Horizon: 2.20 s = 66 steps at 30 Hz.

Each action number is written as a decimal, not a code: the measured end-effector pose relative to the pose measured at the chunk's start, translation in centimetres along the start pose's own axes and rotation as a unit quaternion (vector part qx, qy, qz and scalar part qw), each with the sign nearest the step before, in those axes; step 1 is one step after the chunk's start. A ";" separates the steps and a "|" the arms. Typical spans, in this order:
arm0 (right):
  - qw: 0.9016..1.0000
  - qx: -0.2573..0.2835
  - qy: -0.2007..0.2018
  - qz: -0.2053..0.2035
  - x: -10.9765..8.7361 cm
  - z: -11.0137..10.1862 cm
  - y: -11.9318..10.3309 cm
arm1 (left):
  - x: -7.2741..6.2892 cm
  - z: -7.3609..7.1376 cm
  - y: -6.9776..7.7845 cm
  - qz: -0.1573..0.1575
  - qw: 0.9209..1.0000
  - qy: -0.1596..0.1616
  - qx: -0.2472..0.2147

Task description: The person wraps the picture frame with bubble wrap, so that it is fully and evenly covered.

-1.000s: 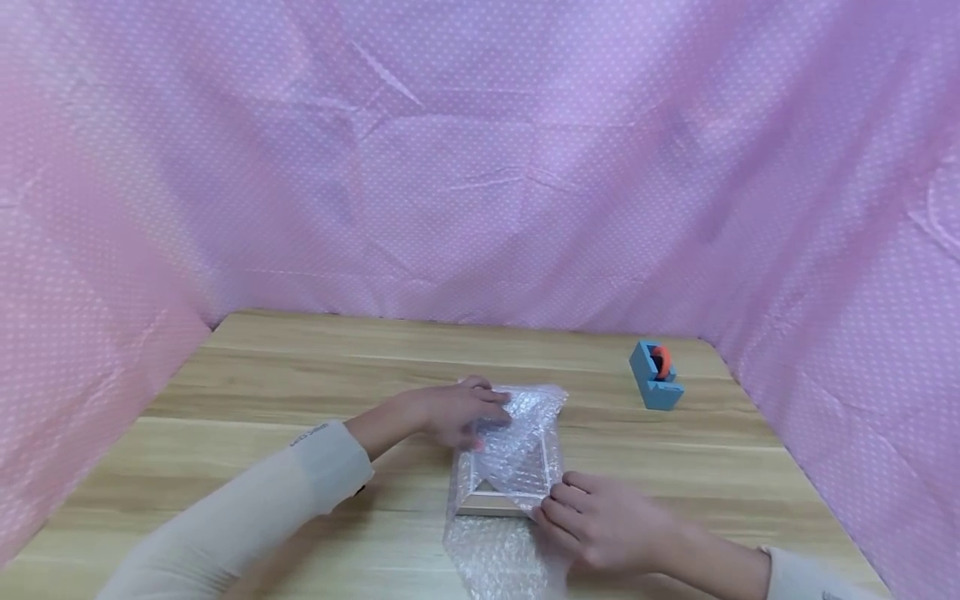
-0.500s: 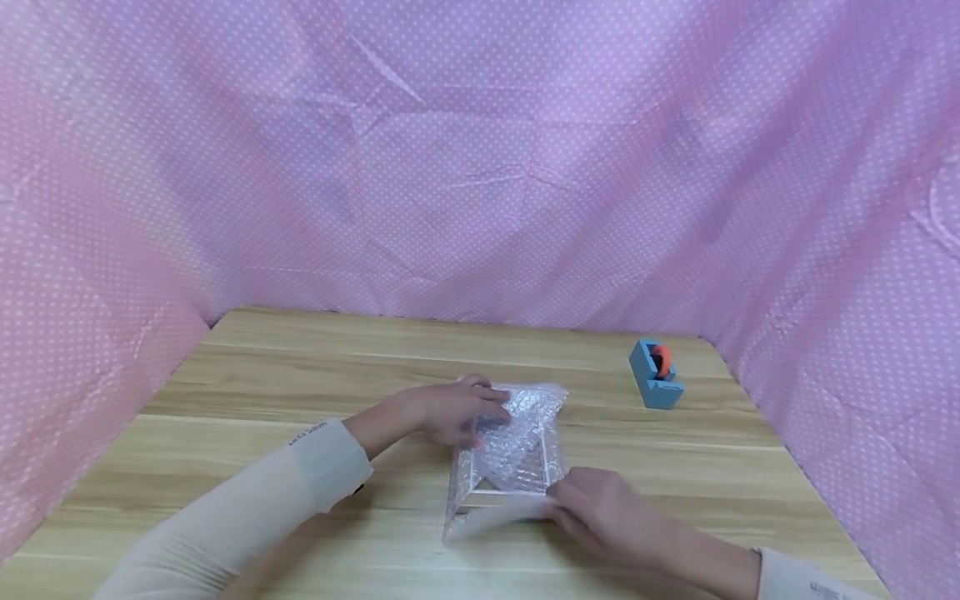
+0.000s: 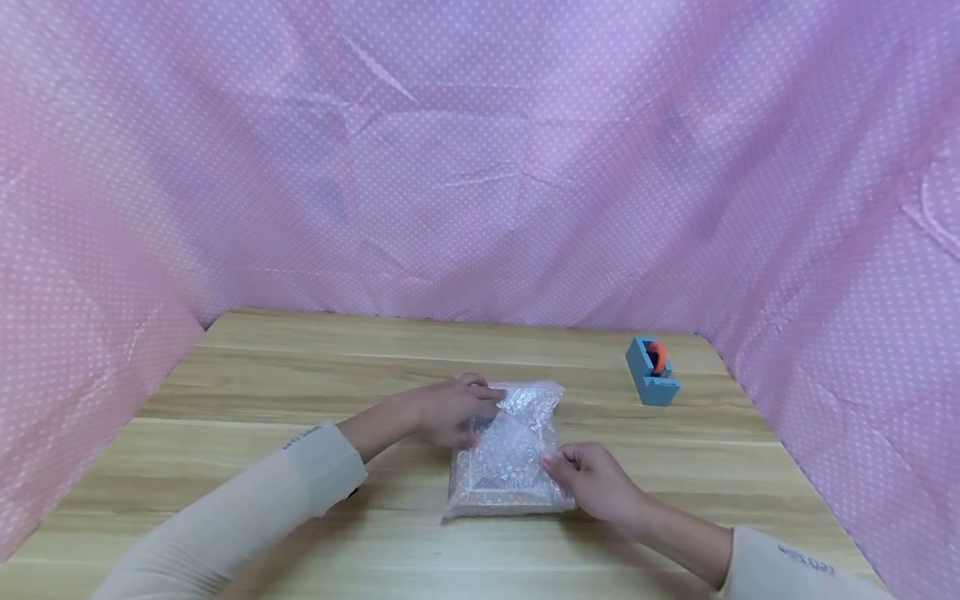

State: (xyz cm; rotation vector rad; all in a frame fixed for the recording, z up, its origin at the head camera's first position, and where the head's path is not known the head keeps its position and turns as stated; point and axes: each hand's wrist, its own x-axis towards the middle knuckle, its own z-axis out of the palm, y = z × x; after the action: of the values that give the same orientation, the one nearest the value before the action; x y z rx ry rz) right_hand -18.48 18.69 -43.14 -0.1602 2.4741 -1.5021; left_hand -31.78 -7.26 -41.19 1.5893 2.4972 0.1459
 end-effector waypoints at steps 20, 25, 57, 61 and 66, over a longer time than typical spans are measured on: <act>0.990 0.018 0.041 0.132 0.7 0.9 -1.1 | -0.9 1.0 0.4 0.018 0.996 0.019 -0.082; 0.996 -0.044 0.019 0.077 0.9 0.2 -1.3 | -0.8 1.4 0.6 0.006 0.996 0.036 -0.079; 0.839 -0.416 -0.066 -0.345 3.8 -3.0 1.3 | -1.1 1.2 0.7 0.001 0.999 0.012 -0.039; 0.847 -0.390 -0.107 -0.345 3.4 -3.8 1.4 | -0.9 1.2 0.9 0.003 0.999 0.013 -0.030; 0.812 -0.437 -0.119 -0.367 3.2 -4.1 1.5 | -0.9 1.3 0.8 0.012 1.000 0.018 -0.011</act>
State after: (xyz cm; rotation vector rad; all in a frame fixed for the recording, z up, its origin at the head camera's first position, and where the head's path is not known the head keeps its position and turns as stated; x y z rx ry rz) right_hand -22.57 22.18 -43.12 -1.4889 2.7848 -0.2713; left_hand -30.42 -7.80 -42.24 1.6237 2.4942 0.2044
